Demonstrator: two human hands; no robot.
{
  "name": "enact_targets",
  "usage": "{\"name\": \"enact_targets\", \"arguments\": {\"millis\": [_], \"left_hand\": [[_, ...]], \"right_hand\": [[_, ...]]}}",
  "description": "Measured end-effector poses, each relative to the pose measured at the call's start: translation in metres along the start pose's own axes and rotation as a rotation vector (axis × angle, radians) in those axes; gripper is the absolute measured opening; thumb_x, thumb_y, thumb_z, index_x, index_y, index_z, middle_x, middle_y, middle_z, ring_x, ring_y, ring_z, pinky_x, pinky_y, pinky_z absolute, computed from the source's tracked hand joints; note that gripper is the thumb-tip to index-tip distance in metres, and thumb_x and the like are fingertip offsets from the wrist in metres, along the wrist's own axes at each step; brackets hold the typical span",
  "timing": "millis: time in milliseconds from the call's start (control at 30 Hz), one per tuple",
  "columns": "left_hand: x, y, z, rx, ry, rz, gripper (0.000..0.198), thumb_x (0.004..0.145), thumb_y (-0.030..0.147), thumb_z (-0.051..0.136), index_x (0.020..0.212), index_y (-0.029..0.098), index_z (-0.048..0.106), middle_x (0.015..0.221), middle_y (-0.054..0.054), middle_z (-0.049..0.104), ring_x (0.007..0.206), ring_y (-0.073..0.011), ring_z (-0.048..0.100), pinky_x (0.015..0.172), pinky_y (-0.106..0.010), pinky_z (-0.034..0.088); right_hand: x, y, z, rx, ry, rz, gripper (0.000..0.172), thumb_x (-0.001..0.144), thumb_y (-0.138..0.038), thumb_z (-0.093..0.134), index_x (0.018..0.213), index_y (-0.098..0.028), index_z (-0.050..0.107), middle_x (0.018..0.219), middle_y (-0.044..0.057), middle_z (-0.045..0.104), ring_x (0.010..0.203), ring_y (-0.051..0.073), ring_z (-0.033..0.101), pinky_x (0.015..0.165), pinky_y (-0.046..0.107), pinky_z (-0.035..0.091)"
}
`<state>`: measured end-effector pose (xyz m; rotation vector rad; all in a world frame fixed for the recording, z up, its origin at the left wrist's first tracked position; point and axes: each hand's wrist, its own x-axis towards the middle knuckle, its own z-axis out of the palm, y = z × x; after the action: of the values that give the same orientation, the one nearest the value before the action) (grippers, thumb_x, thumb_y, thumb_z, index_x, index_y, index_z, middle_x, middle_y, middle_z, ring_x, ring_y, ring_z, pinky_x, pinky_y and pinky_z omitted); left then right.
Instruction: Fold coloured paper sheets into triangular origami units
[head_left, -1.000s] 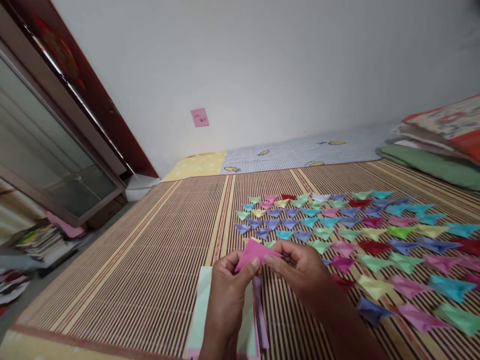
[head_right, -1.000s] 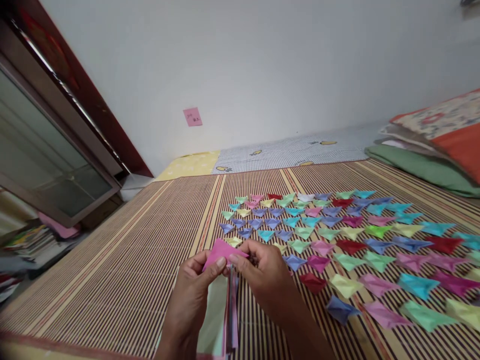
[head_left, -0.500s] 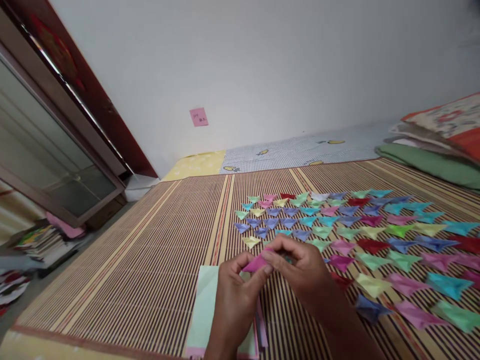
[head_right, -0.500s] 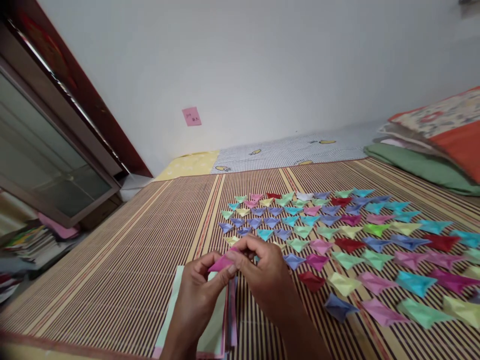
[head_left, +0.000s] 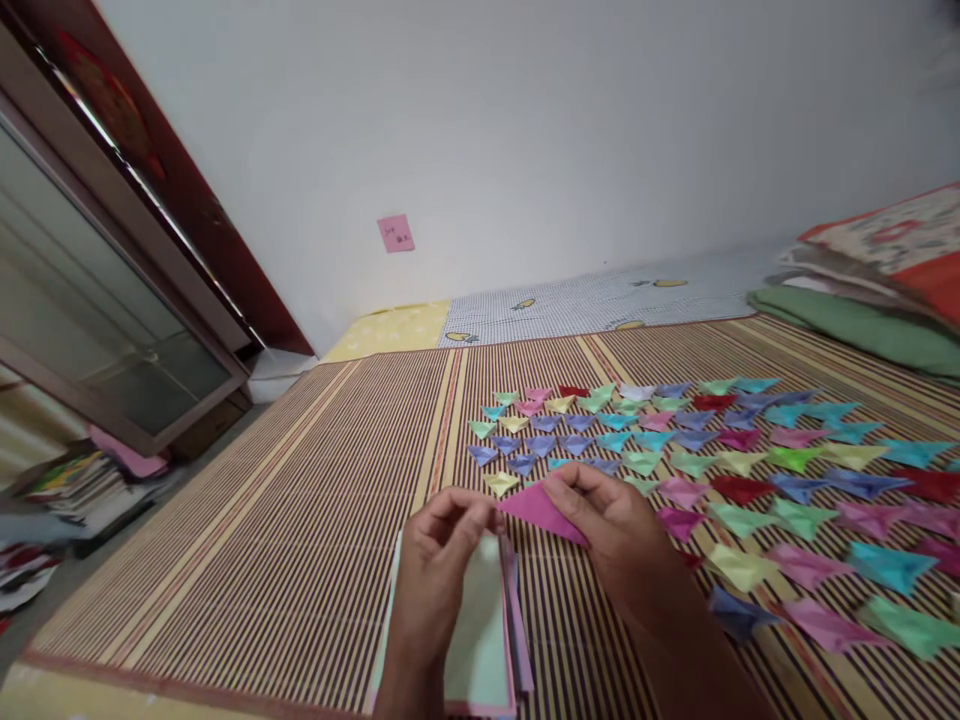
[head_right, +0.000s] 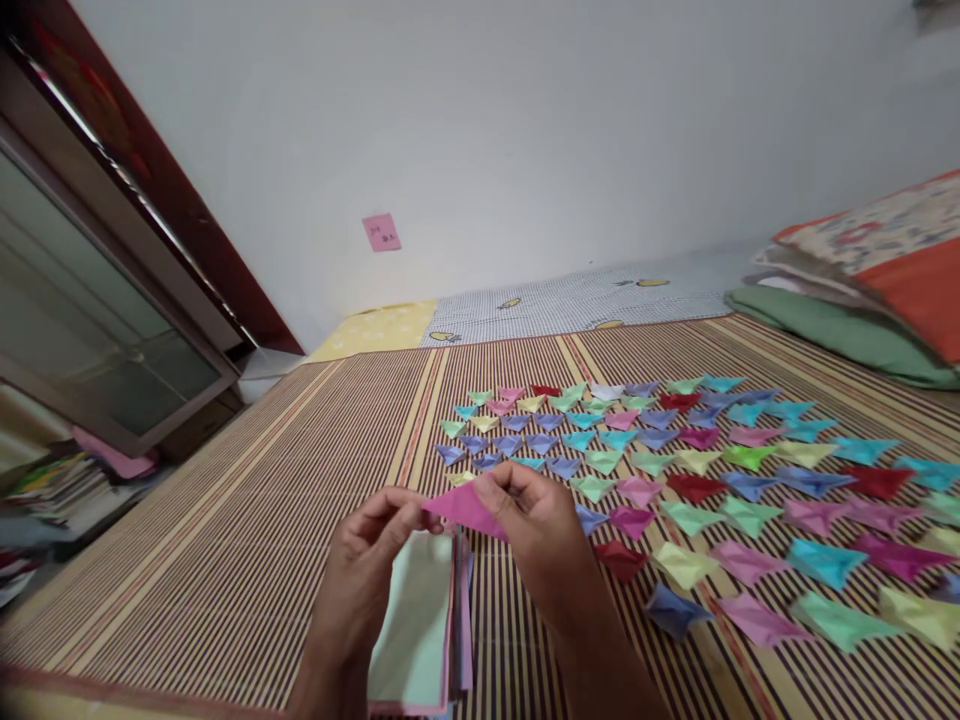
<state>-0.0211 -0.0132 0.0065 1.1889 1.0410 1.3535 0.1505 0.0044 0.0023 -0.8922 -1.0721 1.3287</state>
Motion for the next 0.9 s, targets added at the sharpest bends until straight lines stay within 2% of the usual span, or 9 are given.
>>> {"name": "enact_targets", "arguments": {"millis": [133, 267, 467, 700, 800, 900], "left_hand": [[-0.002, -0.001, 0.011, -0.056, -0.044, 0.011, 0.020, 0.077, 0.026, 0.086, 0.090, 0.018, 0.074, 0.084, -0.003, 0.070, 0.082, -0.0176, 0.063, 0.077, -0.027, 0.050], [-0.003, -0.001, 0.018, -0.045, -0.002, 0.043, 0.016, 0.079, 0.027, 0.084, 0.087, 0.017, 0.075, 0.082, -0.003, 0.069, 0.079, -0.0167, 0.062, 0.076, -0.026, 0.051], [-0.004, -0.001, 0.018, -0.040, 0.002, 0.072, 0.017, 0.079, 0.029, 0.085, 0.087, 0.018, 0.075, 0.080, -0.003, 0.069, 0.078, -0.0168, 0.063, 0.076, -0.026, 0.052], [-0.004, 0.001, 0.020, -0.040, -0.023, 0.073, 0.014, 0.085, 0.030, 0.079, 0.088, 0.018, 0.073, 0.079, -0.002, 0.069, 0.075, -0.0161, 0.063, 0.074, -0.026, 0.052], [-0.006, 0.002, 0.023, 0.027, -0.004, 0.106, 0.012, 0.091, 0.030, 0.071, 0.094, 0.019, 0.073, 0.085, -0.004, 0.071, 0.077, -0.0170, 0.064, 0.074, -0.026, 0.051], [-0.009, -0.002, 0.028, 0.183, 0.081, 0.159, 0.011, 0.093, 0.026, 0.067, 0.100, 0.020, 0.073, 0.095, -0.006, 0.073, 0.083, -0.0192, 0.065, 0.077, -0.028, 0.051]], "right_hand": [[0.001, 0.012, 0.009, 0.125, -0.012, 0.051, 0.031, 0.088, -0.050, 0.073, 0.080, -0.020, 0.068, 0.072, 0.000, 0.064, 0.067, 0.016, 0.059, 0.066, 0.028, 0.049], [0.001, 0.018, 0.012, 0.131, 0.003, 0.078, 0.031, 0.089, -0.053, 0.070, 0.081, -0.023, 0.068, 0.074, 0.000, 0.066, 0.067, 0.017, 0.061, 0.069, 0.030, 0.052], [0.001, 0.020, 0.020, 0.246, -0.044, 0.093, 0.033, 0.087, -0.056, 0.071, 0.080, -0.024, 0.067, 0.073, 0.000, 0.066, 0.066, 0.018, 0.062, 0.066, 0.031, 0.053], [0.000, 0.013, 0.022, 0.162, -0.005, 0.125, 0.038, 0.082, -0.061, 0.073, 0.083, -0.023, 0.069, 0.076, 0.003, 0.072, 0.070, 0.020, 0.067, 0.068, 0.031, 0.057], [-0.001, 0.012, 0.023, 0.199, 0.005, 0.120, 0.035, 0.084, -0.058, 0.073, 0.085, -0.023, 0.069, 0.077, 0.004, 0.073, 0.071, 0.021, 0.068, 0.069, 0.033, 0.058], [-0.002, 0.015, 0.026, 0.198, 0.024, 0.074, 0.033, 0.086, -0.055, 0.072, 0.082, -0.022, 0.069, 0.075, 0.002, 0.070, 0.069, 0.020, 0.066, 0.065, 0.030, 0.054]]}}
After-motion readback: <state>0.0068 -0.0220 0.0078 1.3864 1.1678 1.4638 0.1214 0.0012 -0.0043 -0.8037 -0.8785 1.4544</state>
